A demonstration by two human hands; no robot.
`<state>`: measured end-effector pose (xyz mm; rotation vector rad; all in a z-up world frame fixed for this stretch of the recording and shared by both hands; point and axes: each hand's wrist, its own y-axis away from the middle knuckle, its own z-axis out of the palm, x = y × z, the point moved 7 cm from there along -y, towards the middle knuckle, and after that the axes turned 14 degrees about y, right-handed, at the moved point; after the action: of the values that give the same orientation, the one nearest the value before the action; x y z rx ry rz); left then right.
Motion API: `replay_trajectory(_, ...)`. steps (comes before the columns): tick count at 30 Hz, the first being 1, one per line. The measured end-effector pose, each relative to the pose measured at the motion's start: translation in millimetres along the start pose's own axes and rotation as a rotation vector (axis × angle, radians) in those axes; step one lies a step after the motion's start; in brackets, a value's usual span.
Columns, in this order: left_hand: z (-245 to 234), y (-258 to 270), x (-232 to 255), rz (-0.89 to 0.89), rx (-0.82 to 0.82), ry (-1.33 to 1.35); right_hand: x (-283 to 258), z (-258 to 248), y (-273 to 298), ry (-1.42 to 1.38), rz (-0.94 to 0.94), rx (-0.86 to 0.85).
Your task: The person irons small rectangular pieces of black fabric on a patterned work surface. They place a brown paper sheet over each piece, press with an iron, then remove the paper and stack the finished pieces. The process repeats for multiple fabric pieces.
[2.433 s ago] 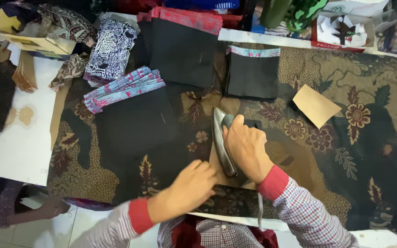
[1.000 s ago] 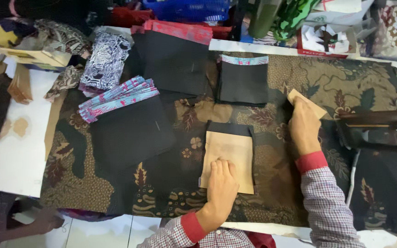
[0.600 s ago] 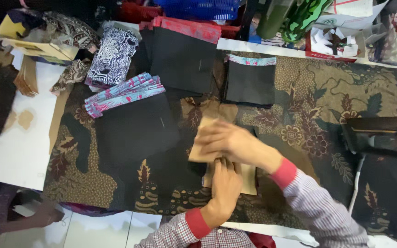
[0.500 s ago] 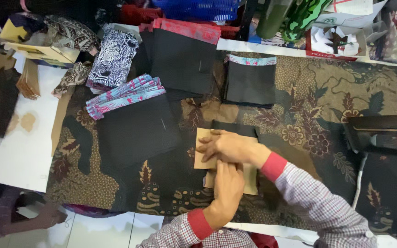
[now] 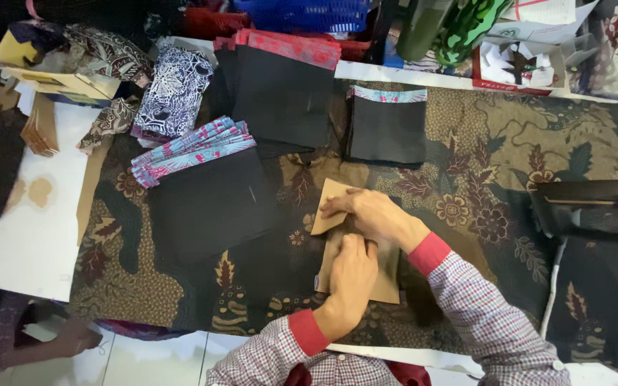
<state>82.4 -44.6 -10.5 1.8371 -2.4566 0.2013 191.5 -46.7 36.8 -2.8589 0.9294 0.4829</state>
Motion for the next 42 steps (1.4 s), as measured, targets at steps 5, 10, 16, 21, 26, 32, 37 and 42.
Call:
replay_trajectory(5, -4.7, 0.5, 4.6, 0.145, 0.018, -0.115, 14.4, -9.6, 6.4, -0.014, 0.166, 0.049)
replay_trajectory(10, -10.6, -14.4, 0.2, 0.315, 0.093, 0.154, 24.9, -63.2, 73.3, -0.188, 0.338, 0.528)
replay_trajectory(16, -10.2, -30.5, -7.0, 0.552, -0.005, 0.641, 54.0, -98.9, 165.8, 0.409, 0.763, 0.701)
replay_trajectory(21, -16.8, -48.9, -12.6, 0.459, -0.132, 0.784, 54.4, -59.0, 157.2, 0.278, 0.599, 0.525)
replay_trajectory(26, -31.0, -54.2, -6.1, 0.501, -0.091, 0.779, 68.3, -27.9, 130.1, 0.151, 0.518, 0.334)
replay_trajectory(32, -23.7, -58.1, 1.8, 0.499, -0.157, 0.683, 88.3, -22.9, 102.0, 0.178, 0.494, 0.196)
replay_trajectory(37, -11.6, -54.9, 6.7, 0.569, -0.068, 0.595, 106.2, -10.3, 78.8, 0.242, 0.465, 0.063)
replay_trajectory(42, -3.6, -53.2, 11.0, 0.67, -0.009, 0.481, 118.1, 3.1, 66.8, 0.282, 0.458, -0.042)
